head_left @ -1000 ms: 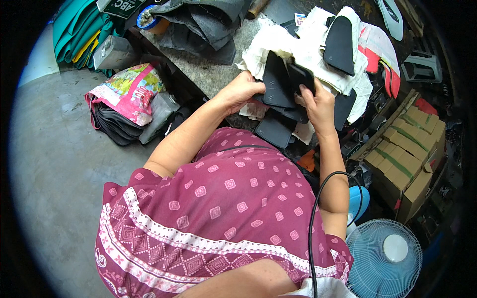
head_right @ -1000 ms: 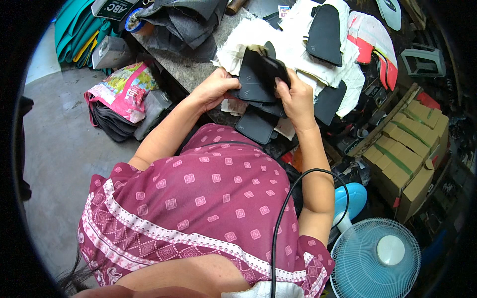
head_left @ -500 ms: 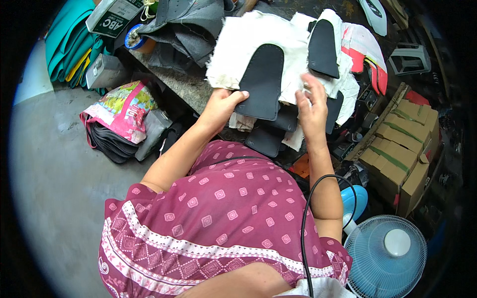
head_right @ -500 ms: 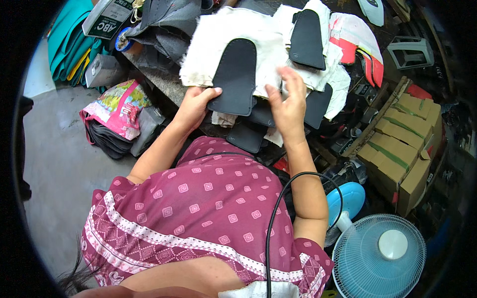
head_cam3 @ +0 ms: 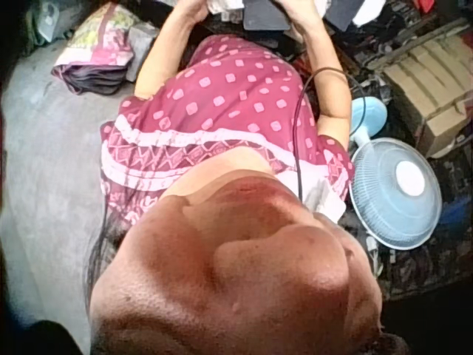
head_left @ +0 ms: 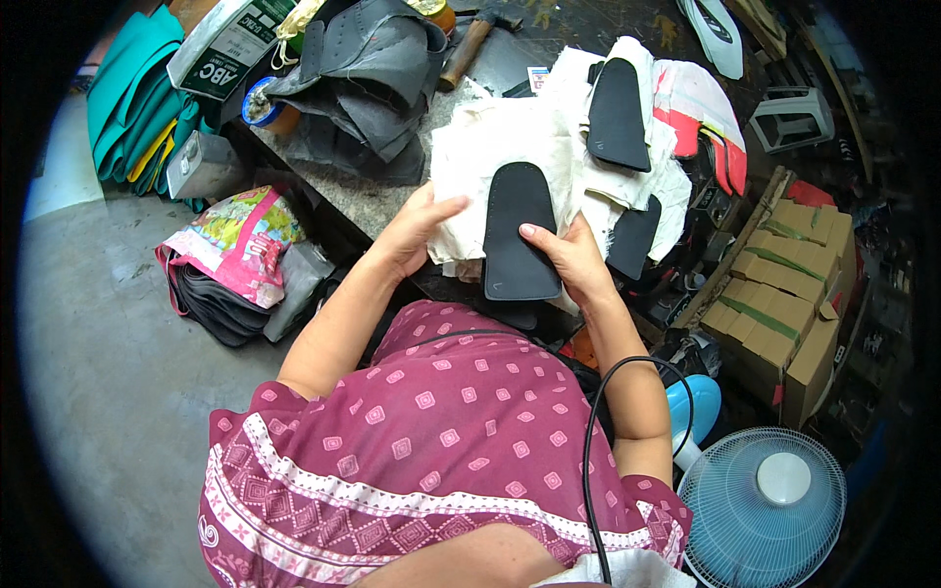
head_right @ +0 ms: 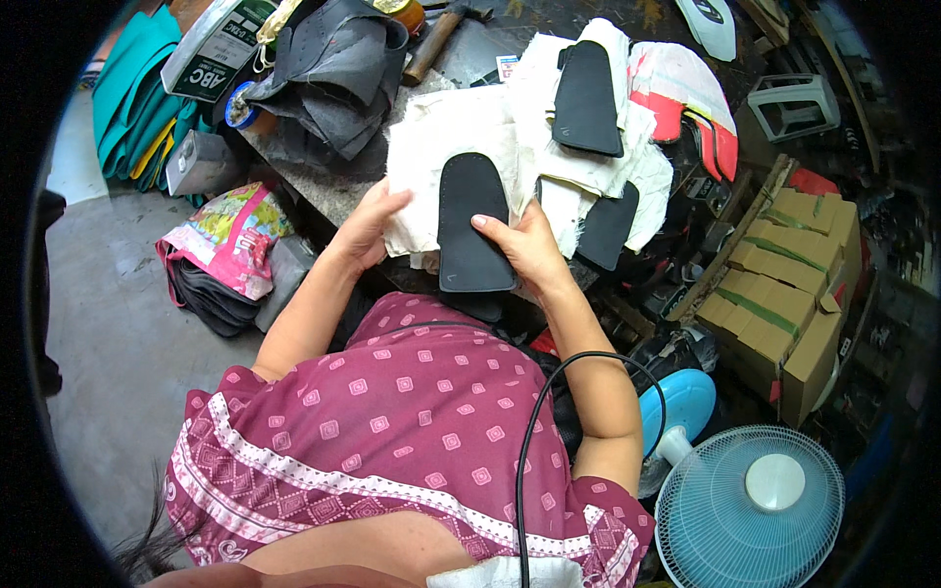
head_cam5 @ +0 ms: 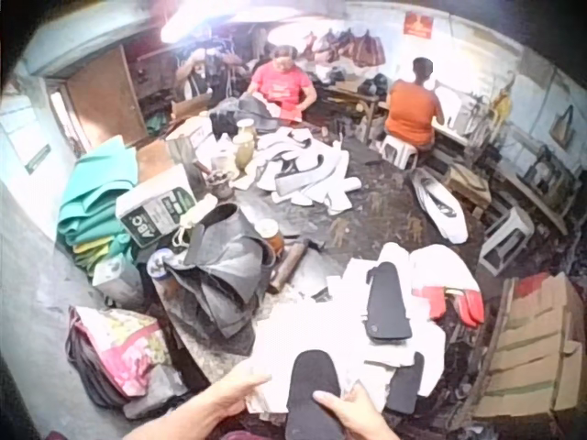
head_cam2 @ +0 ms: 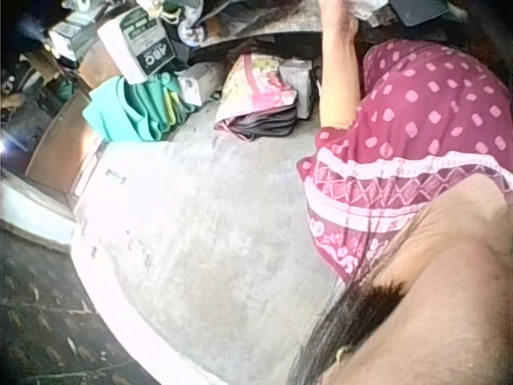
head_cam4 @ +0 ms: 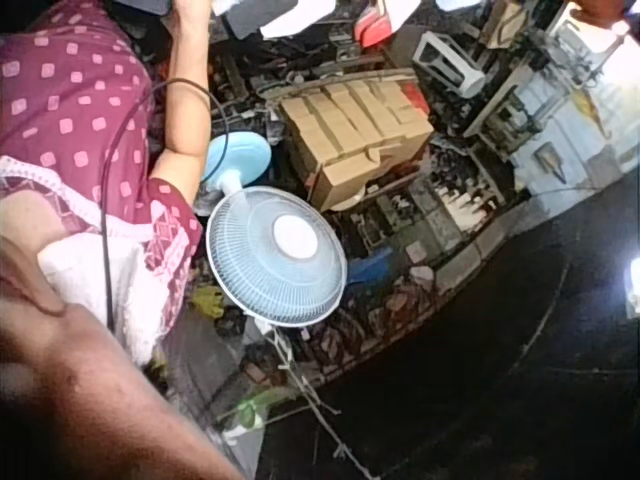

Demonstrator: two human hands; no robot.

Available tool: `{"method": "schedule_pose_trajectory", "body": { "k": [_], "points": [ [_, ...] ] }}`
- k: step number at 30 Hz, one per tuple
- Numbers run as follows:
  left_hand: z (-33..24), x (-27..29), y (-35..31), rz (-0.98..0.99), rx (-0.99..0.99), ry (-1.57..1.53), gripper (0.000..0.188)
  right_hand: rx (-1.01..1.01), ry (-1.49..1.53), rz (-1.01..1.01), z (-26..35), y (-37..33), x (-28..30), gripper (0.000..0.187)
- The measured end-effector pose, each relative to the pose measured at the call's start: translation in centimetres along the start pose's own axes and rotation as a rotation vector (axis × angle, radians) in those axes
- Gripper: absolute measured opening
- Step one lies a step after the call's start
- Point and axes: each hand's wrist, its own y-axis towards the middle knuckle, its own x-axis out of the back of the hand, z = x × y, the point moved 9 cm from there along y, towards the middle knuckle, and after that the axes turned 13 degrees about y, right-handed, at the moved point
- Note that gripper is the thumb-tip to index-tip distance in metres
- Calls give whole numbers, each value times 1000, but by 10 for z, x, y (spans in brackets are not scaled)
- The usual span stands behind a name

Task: The person sorts black shoe insoles on a cluttered workbench, repeatedly picking up, flipping, and restacking them. The person handles the insoles one at a time, occasionally moving other materials aside to access more insoles.

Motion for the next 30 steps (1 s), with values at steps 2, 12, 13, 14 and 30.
{"method": "schedule_pose_trajectory", "body": {
  "k": [2, 12, 13, 14, 30],
  "points": [
    [0, -2, 4, 5, -22, 77, 51, 53, 1, -96, 4, 0, 9, 65],
    [-25, -13, -11, -80, -212, 223, 45, 282, -452, 72, 22, -9, -15, 82],
    [-21, -13, -11, -58, -178, 125, 46, 168, -244, 88, 9, -6, -15, 84],
    [-19, -16, -12, -17, -171, 5, 46, 163, -130, 127, 6, -9, -18, 82],
    [0, -44, -6, -47, -65, 73, 54, 128, 3, 21, 22, -9, 6, 53]
  ]
}}
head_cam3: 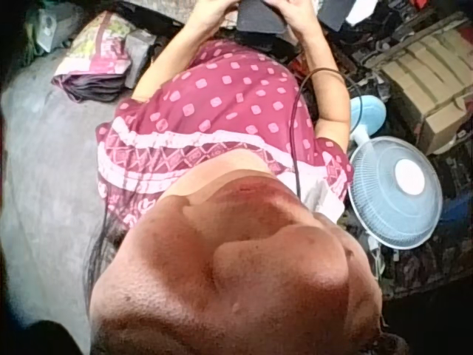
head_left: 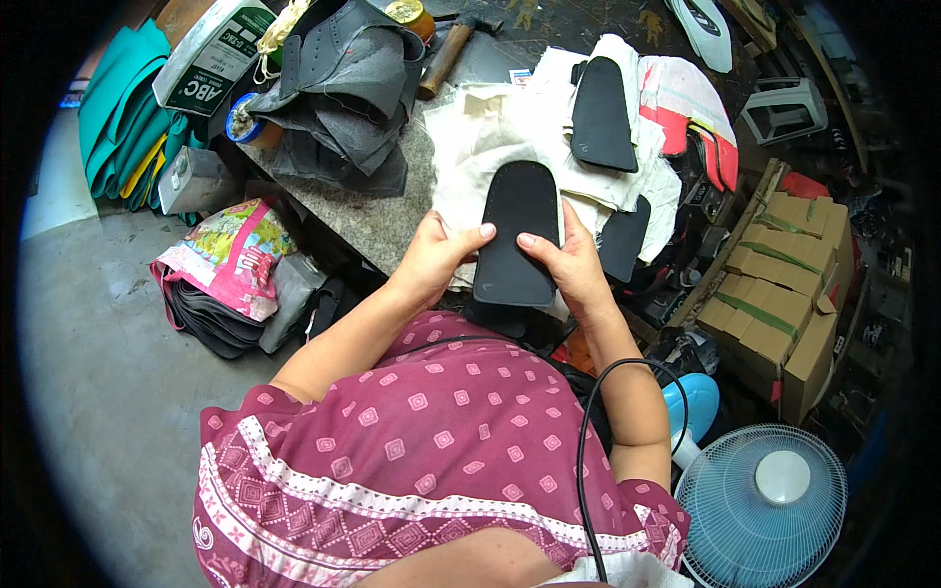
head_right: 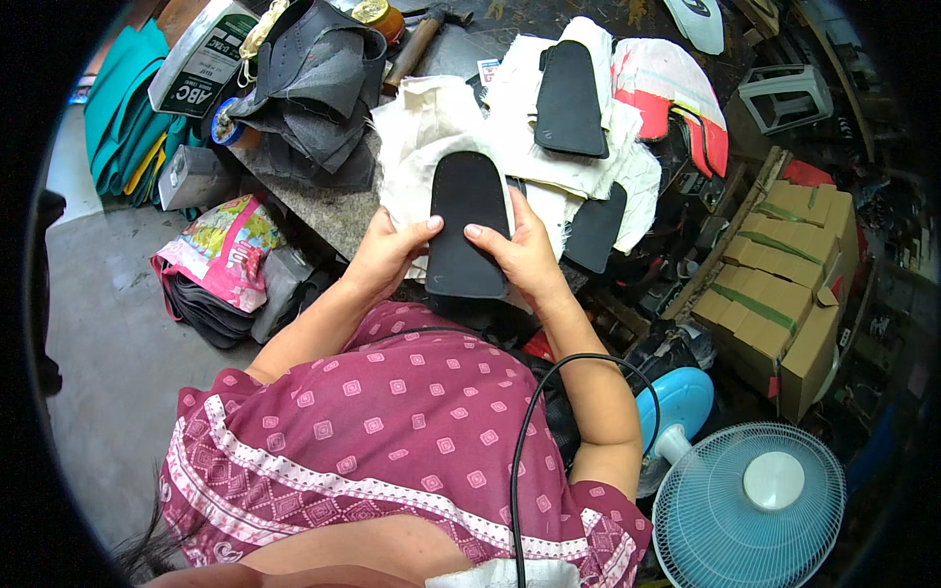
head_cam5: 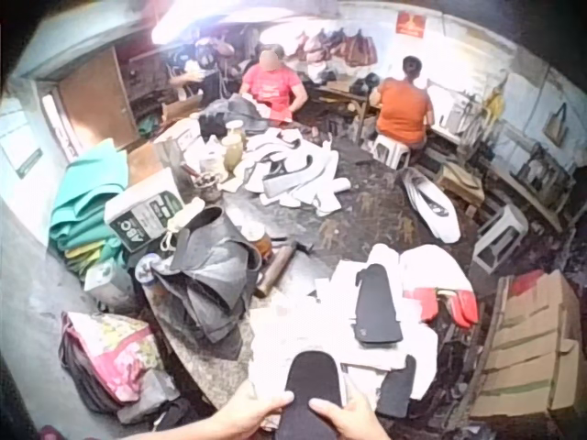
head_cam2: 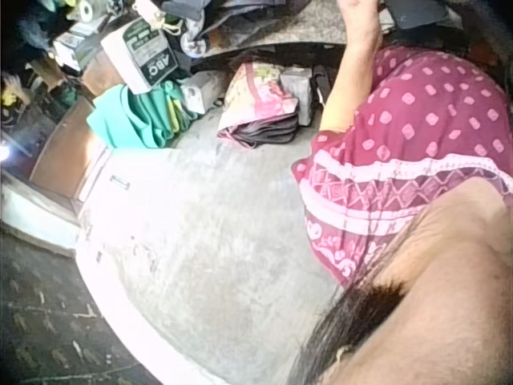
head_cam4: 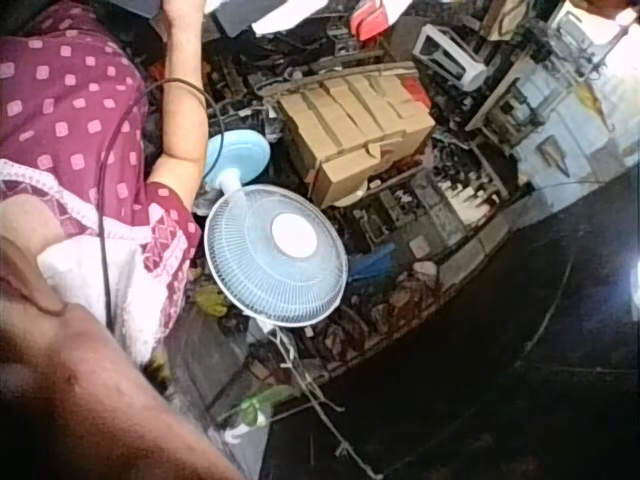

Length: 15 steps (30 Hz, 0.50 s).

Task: The person sorts black shoe insoles on a cluttered workbench, repeatedly picking up, flipping, and restacking them. The person handles the insoles one at a time, occasionally moving other materials aside to access more insoles.

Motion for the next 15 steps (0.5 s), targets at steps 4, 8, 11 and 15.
{"method": "schedule_pose_trajectory", "body": {
  "k": [4, 8, 11, 15],
  "points": [
    [-6, 7, 15, -37, 2, 71, 45, 124, -296, -37, 16, 7, -2, 66],
    [-45, 9, 16, -3, -142, 641, 47, 813, -1197, -251, 88, -24, -30, 88],
    [-87, -28, -12, 237, -605, 1438, 41, 928, -1404, 243, 75, -40, -73, 91],
    [-101, -48, -22, 426, -641, 1640, 37, 364, -1193, 334, 38, -16, -49, 73]
  ]
}}
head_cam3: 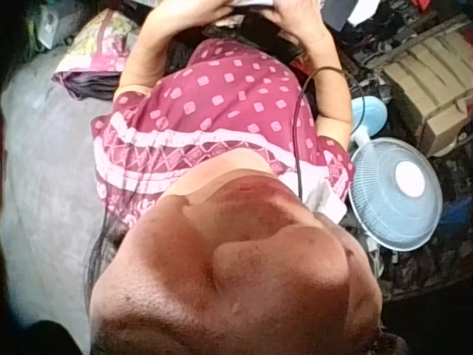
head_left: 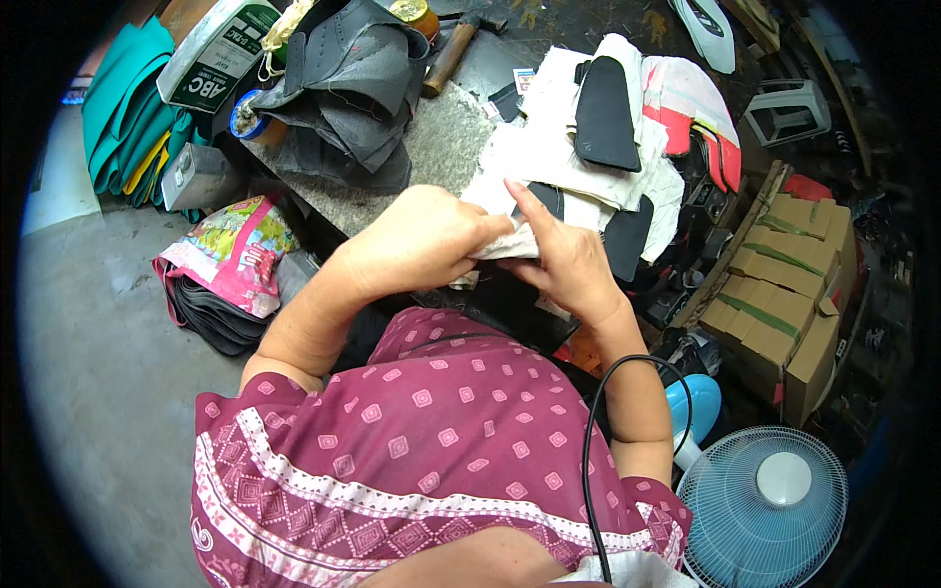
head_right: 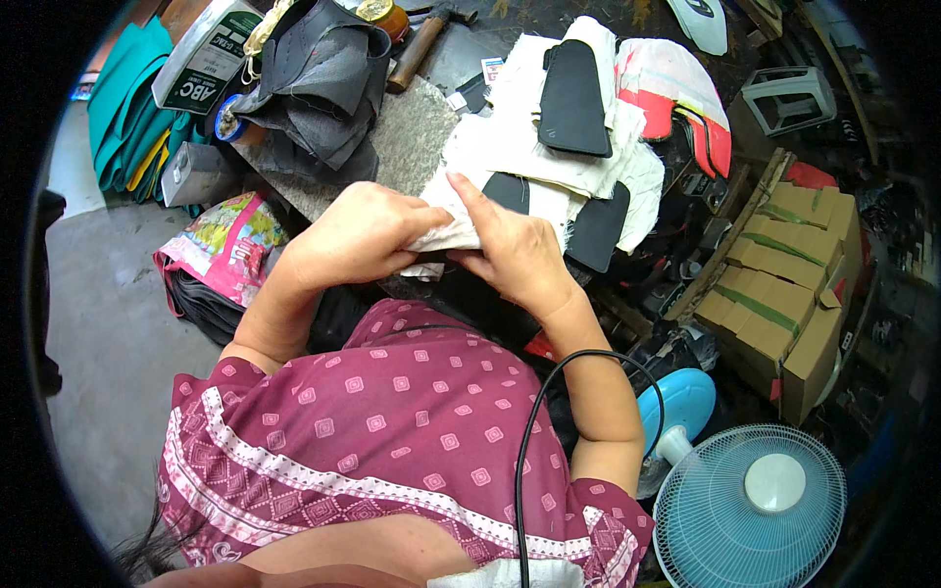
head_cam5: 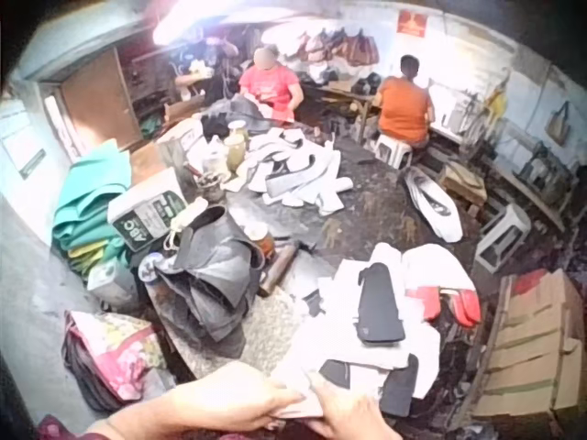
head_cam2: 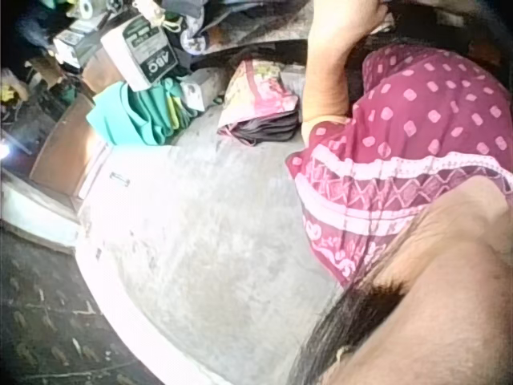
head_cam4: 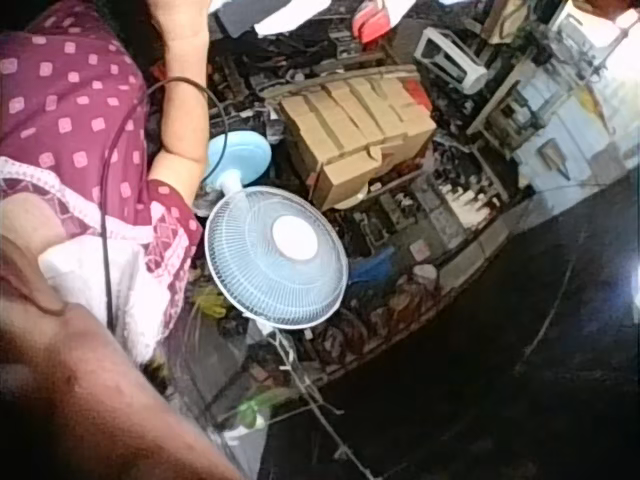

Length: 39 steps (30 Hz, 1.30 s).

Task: The person sorts black shoe insoles on a cluttered workbench, repeatedly picking up, flipping, and restacking them. The person handles the insoles one at a time, occasionally moving other materials aside to access more insoles.

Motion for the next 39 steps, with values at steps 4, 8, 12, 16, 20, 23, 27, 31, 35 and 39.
{"method": "schedule_pose_trajectory", "body": {
  "k": [4, 8, 12, 16, 20, 23, 27, 31, 35, 39],
  "points": [
    [28, 55, 5, -556, 217, 39, 41, 49, 328, -236, -34, 5, 18, 44],
    [71, 77, 1, -1025, 337, -8, 38, -149, 956, -765, -107, -1, 74, 37],
    [86, 5, 66, -754, 345, -507, 38, 73, 1133, -916, -135, 24, 116, 33],
    [92, -58, 120, -520, 438, -579, 52, -420, 564, -1143, -188, 26, 119, 49],
    [103, -83, 145, -473, 504, -607, 62, -514, 145, -967, -197, 30, 133, 51],
    [102, -85, 154, -452, 517, -523, 59, -557, -43, -819, -198, 36, 136, 51],
    [90, -57, 139, -682, 565, -242, 55, -479, 163, -948, -202, 27, 135, 49],
    [84, -40, 123, -789, 548, -317, 51, -148, 402, -1093, -192, 22, 136, 39],
    [82, -43, 114, -713, 501, -504, 56, -37, 487, -1142, -173, 17, 131, 33],
    [76, -57, 114, -522, 513, -713, 70, 11, 605, -1114, -134, 17, 117, 34]
  ]
}}
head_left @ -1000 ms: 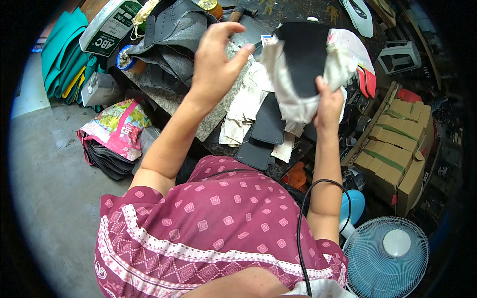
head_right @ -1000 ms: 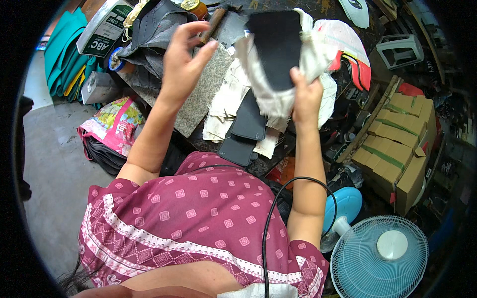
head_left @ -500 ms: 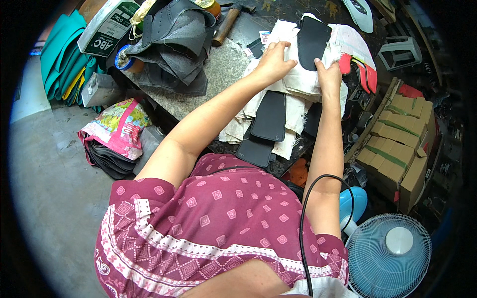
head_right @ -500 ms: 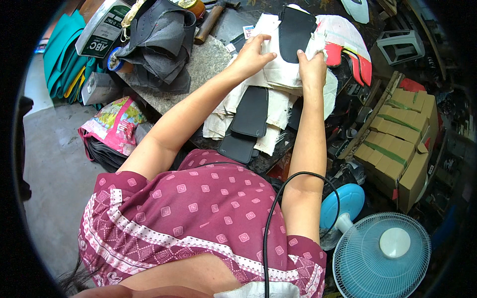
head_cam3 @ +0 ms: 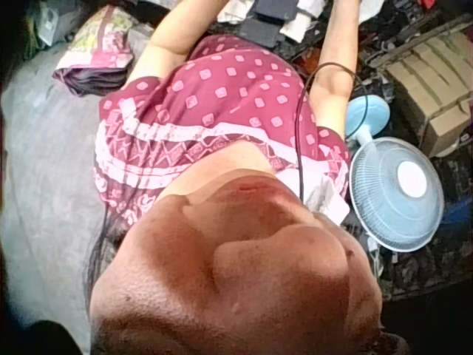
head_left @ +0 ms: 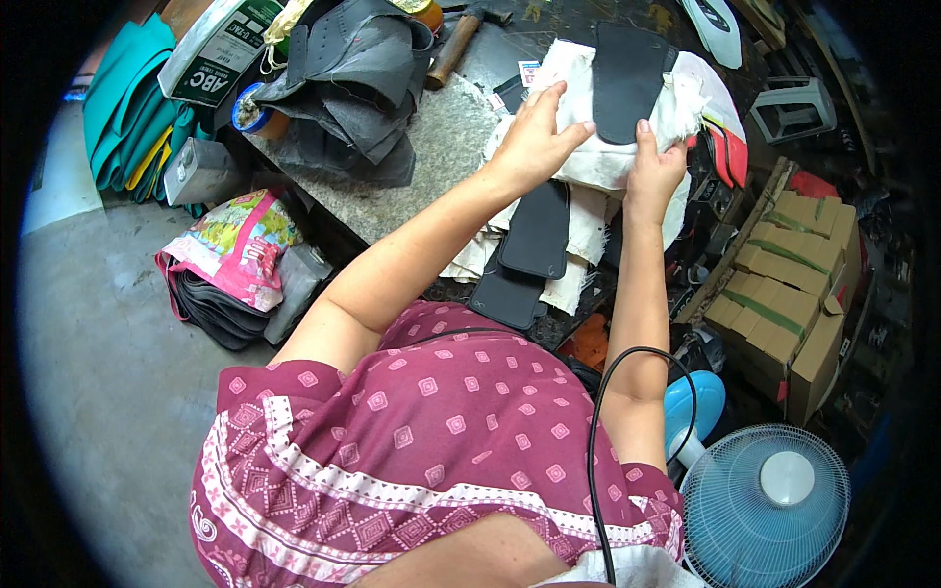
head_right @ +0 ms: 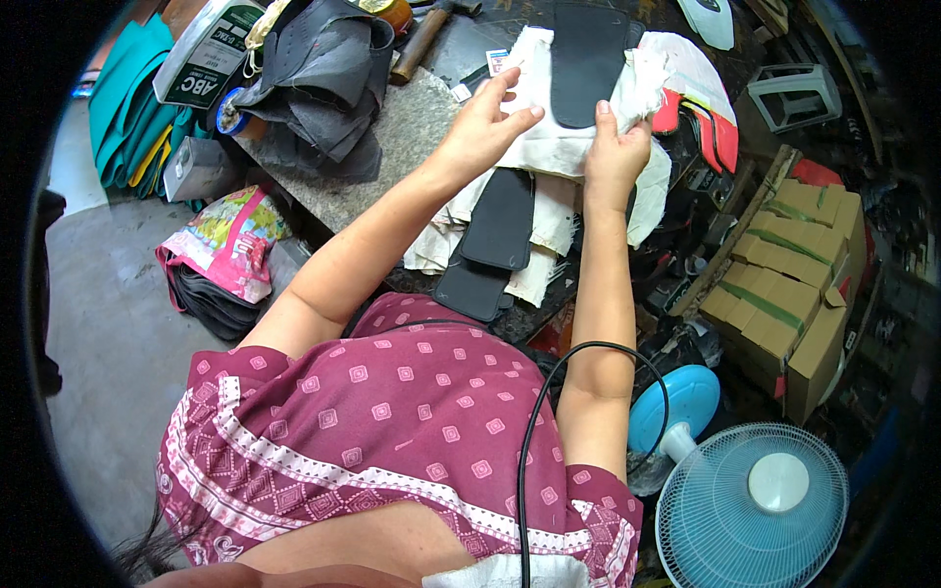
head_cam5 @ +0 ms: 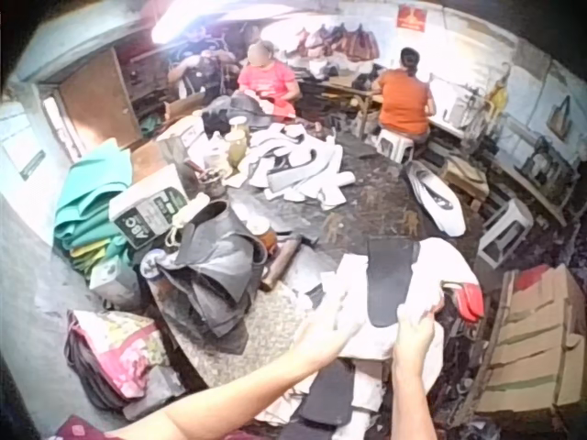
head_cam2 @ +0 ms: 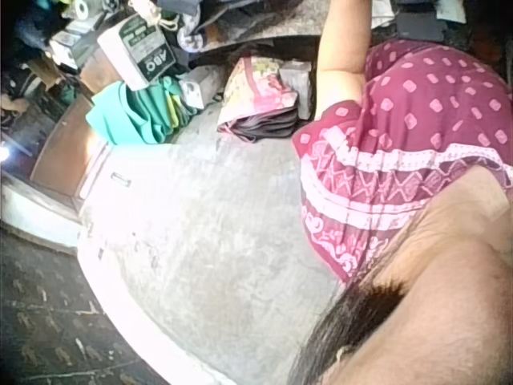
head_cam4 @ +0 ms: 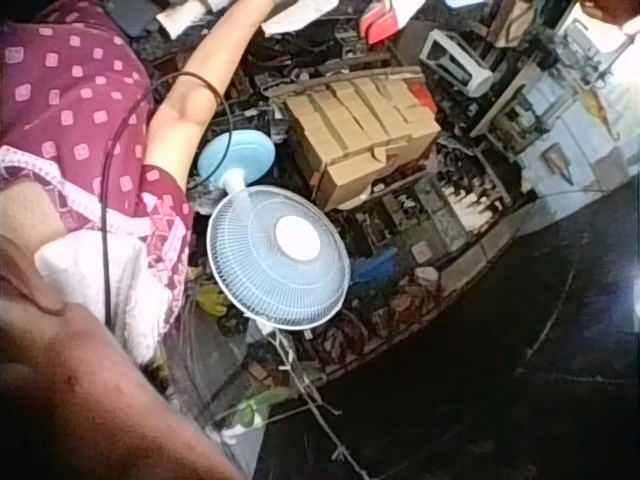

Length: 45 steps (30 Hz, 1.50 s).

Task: The person sorts black shoe insoles on a cluttered workbench, repeatedly picking up, flipping, and restacking them. The person handles the insoles one at a time, occasionally moving other materials aside to access more insoles.

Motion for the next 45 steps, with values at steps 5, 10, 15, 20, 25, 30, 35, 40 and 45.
{"method": "schedule_pose_trajectory", "body": {
  "k": [5, 10, 15, 20, 25, 30, 35, 40, 45],
  "points": [
    [5, 9, -13, 43, 90, -890, 49, -169, 178, 203, 4, -51, -48, 39],
    [38, 24, -18, -21, 234, -1005, 25, -338, 140, 254, -8, -50, -58, 69],
    [32, 43, -14, -209, 91, -826, 23, 378, -590, 108, 72, -55, -47, 95],
    [-1, 19, -24, -11, 59, -811, 25, -342, 326, 294, 21, -67, -66, 58],
    [-22, 5, -15, -100, -85, -329, 24, -366, 423, 39, 8, -42, -28, 31],
    [-21, -53, 29, 255, -48, -699, 23, -407, 311, 91, -16, 20, 3, 22],
    [19, -63, 57, 75, 184, -158, 38, -161, -1145, 192, -47, 39, 18, 38],
    [11, -55, 58, -110, -2, 349, 51, -83, -719, 139, -46, 37, 21, 53],
    [23, -46, 56, -145, 41, 284, 52, -106, -816, 232, -49, 31, 3, 67]
  ]
}}
